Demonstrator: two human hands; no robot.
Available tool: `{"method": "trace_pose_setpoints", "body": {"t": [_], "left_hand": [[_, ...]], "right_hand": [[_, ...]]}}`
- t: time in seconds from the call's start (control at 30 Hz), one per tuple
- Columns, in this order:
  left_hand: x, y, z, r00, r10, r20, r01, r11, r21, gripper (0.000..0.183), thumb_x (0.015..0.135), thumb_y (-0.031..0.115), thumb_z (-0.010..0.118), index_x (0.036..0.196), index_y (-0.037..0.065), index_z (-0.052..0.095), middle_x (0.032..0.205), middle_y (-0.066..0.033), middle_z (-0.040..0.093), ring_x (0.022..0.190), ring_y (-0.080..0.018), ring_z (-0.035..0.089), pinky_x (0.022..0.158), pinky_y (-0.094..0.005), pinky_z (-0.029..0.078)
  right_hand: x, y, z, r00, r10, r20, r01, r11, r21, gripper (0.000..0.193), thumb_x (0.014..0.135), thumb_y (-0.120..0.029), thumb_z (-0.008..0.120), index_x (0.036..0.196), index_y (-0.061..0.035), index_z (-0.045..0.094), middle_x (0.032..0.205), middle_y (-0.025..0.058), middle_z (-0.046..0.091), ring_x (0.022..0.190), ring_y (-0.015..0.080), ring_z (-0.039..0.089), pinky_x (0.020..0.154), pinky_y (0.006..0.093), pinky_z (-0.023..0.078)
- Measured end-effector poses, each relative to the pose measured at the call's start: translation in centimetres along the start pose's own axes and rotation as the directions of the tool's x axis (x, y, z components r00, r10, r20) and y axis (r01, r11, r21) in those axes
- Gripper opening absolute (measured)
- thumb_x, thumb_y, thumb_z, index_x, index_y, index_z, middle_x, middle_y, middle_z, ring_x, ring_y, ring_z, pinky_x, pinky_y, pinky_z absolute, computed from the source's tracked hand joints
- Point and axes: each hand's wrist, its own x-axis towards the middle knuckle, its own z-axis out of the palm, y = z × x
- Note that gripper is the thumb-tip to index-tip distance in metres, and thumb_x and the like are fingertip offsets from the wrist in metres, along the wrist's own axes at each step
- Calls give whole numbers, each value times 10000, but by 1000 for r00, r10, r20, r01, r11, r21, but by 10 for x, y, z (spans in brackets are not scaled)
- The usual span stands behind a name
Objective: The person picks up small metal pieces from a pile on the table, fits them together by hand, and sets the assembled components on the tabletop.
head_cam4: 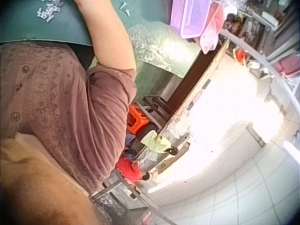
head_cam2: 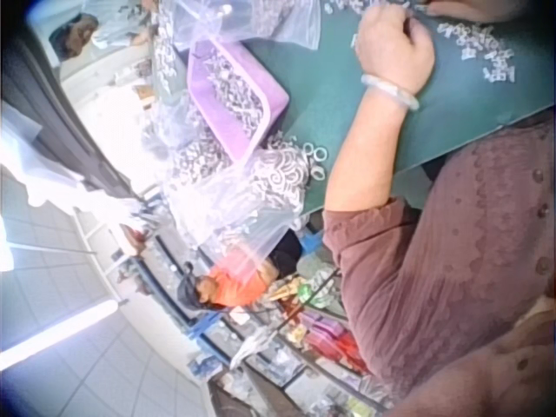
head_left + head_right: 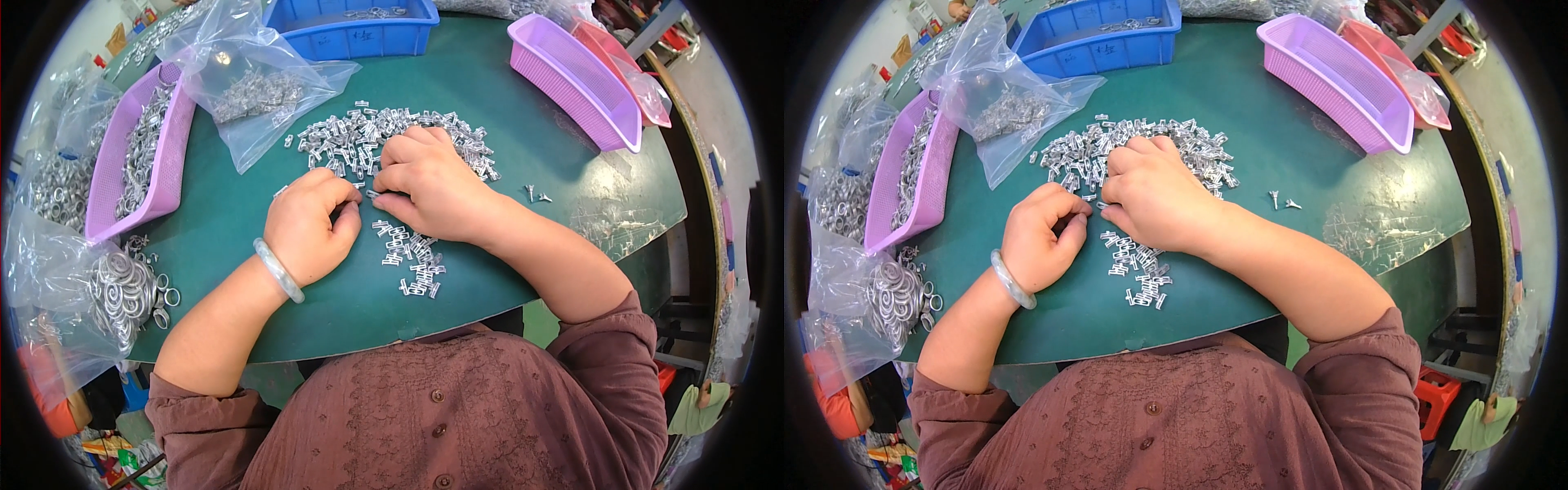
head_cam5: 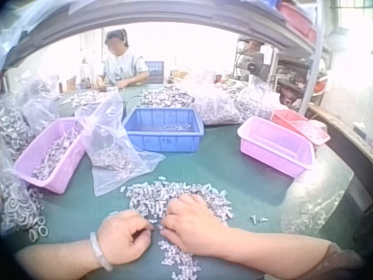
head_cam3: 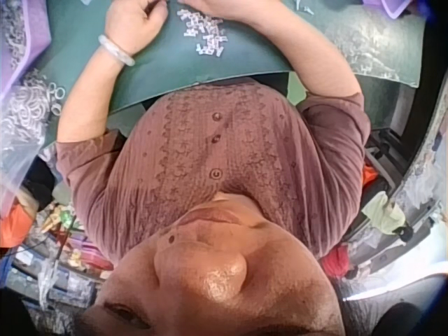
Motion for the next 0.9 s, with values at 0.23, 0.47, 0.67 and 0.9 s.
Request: {"method": "trace_pose_setpoints", "body": {"t": [0.23,0.47,0.67,0.9], "left_hand": [[0,1,0,1000,-18,11,18,1000,5,96,782,-12,646,873,-2,672,778,-97,583,615,-197,574,564,-299,465],[1,3,-1,998,28,59,-28,1000,-8,106,749,15,705,852,25,685,755,-82,567,637,-207,578,573,-314,459],[1,1,1,996,71,49,-72,997,0,108,737,19,712,836,56,691,756,-75,575,657,-242,587,580,-336,461],[0,2,0,994,87,69,-88,996,17,95,740,29,709,826,64,694,755,-69,581,667,-237,595,588,-335,468]], "right_hand": [[-1,0,1,1000,-20,-3,20,1000,17,62,738,-96,708,798,-99,688,884,25,573,905,237,540,857,381,375],[-1,-3,-1,1000,-18,25,15,996,93,41,738,-129,705,743,-111,668,870,44,580,955,248,535,898,415,371],[-3,3,-16,997,-33,71,26,996,87,71,735,-127,707,791,-113,665,876,46,585,984,261,538,891,414,372],[2,7,-6,1000,20,-25,-22,996,-87,97,740,-152,711,815,-95,687,880,58,589,965,268,543,871,420,386]]}}
